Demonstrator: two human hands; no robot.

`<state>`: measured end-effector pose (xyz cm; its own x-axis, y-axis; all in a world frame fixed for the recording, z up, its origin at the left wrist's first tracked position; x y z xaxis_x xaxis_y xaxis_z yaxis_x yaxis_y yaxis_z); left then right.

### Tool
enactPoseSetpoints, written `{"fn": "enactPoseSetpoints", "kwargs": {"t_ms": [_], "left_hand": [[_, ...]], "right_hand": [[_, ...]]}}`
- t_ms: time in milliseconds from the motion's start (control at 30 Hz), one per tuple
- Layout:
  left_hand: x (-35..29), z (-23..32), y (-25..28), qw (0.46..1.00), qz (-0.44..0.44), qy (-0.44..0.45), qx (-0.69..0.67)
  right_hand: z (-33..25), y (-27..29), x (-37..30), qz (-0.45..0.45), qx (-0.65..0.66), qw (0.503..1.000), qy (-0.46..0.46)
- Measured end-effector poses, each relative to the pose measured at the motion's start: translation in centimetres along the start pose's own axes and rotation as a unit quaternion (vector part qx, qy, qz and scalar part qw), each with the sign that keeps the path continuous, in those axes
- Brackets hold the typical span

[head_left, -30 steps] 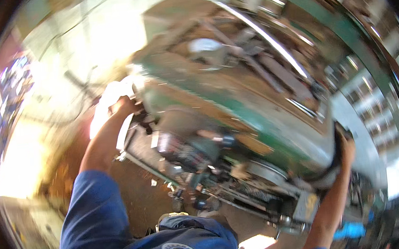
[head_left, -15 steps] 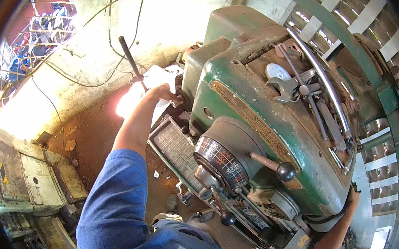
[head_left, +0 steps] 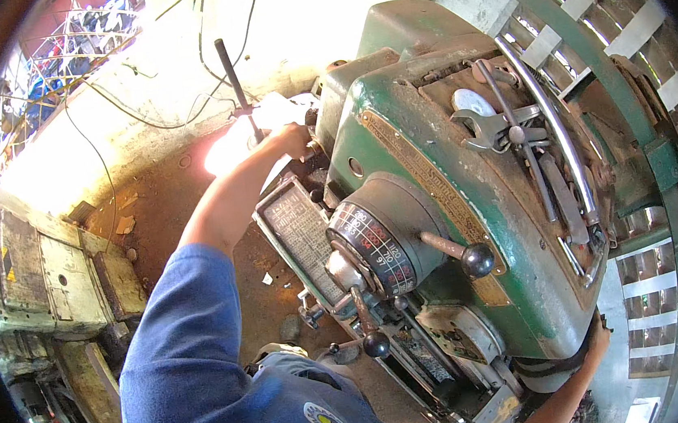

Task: The person operates a metal lathe, turning handwheels to advance the carriage and tool post while the chuck rotates a cylindrical workpiece. The person briefly adjusts a lever on the headstock and returns to turning the handwheels, continuing the machining process.

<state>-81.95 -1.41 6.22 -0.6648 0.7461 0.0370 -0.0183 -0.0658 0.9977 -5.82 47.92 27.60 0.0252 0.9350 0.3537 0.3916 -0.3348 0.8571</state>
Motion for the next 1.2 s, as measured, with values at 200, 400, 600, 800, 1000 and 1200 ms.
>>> {"fn": "enactPoseSetpoints", "kwargs": {"t_ms": [200, 400, 600, 800, 1000, 1200], "left_hand": [[-1.2, 0.5, 2.0, 0.999, -0.037, 0.007, 0.036], [-3.0, 2.5, 4.0, 0.993, 0.106, 0.028, 0.055], [-1.2, 0.9, 1.2, 0.998, 0.002, 0.000, 0.061], [-2.1, 1.3, 2.1, 0.999, -0.006, 0.041, 0.014], [-9.8, 5.7, 15.0, 0.948, 0.251, 0.134, -0.144], [-18.0, 15.2, 28.1, 0.867, 0.239, -0.101, -0.425]], "right_hand": [[-0.1, -0.5, 0.3, -0.035, 0.010, 0.999, 0.003], [0.5, -0.1, 0.5, -0.022, -0.056, 0.998, -0.006], [2.6, -2.4, 3.0, -0.052, -0.005, 0.997, 0.053], [2.7, -1.9, 1.5, -0.043, 0.119, 0.984, 0.124], [0.7, 4.2, -10.3, 0.174, -0.045, 0.984, 0.001], [0.0, 7.5, -20.9, 0.293, 0.058, 0.952, 0.062]]}}
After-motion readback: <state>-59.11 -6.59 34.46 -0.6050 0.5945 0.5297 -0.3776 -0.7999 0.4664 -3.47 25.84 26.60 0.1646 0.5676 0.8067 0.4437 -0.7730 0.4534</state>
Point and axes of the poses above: each hand's wrist, its own x-axis towards the middle knuckle, its own y-axis out of the back of the hand, z = x × y, the point moved 7 cm from there along x, towards the middle knuckle, and after that the axes turned 12 degrees about z, right-handed, at the moved point
